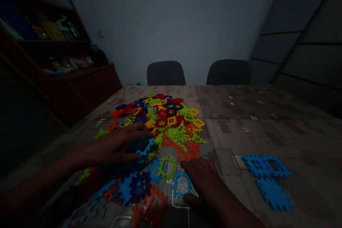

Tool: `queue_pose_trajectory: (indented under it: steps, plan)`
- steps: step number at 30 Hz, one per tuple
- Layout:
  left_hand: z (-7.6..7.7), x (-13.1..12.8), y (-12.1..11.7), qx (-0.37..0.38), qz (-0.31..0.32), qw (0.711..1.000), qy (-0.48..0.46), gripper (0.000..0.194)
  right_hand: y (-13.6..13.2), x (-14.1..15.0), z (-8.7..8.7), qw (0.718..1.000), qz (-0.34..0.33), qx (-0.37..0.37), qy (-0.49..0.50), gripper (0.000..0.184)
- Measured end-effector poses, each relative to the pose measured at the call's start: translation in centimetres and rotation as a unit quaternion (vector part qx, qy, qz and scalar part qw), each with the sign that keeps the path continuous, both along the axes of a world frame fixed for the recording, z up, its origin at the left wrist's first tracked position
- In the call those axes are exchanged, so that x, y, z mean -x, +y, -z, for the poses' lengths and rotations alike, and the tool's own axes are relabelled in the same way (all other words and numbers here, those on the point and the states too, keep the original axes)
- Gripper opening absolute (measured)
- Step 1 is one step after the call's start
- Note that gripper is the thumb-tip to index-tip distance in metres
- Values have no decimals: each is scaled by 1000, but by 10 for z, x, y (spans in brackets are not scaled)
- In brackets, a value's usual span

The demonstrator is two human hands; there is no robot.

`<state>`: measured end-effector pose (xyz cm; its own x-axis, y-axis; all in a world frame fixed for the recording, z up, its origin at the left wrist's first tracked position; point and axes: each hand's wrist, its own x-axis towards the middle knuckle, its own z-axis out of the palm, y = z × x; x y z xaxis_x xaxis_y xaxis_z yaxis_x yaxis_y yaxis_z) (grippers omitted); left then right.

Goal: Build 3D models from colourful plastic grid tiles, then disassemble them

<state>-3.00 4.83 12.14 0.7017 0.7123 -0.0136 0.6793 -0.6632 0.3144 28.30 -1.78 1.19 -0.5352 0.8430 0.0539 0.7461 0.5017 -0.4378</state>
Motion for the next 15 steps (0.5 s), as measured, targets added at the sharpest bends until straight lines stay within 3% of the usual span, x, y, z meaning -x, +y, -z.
queue_pose_trajectory:
  steps: [4, 9, 12, 15]
  plan:
    - [8, -40, -30, 21, 20, 998, -58, 50, 2, -6, -15, 998, 15, 53, 20, 72]
    - [40, -96, -51, 6, 37, 999, -33, 53, 7, -19, -23, 997, 63, -15, 28, 45]
    - [54, -112, -50, -16, 21, 1000, -6, 58, 8, -22, -22, 996, 76, -27, 25, 39]
    - [56, -113, -49, -4, 6, 1000, 9, 62, 7, -22, -24, 996, 76, -42, 29, 39]
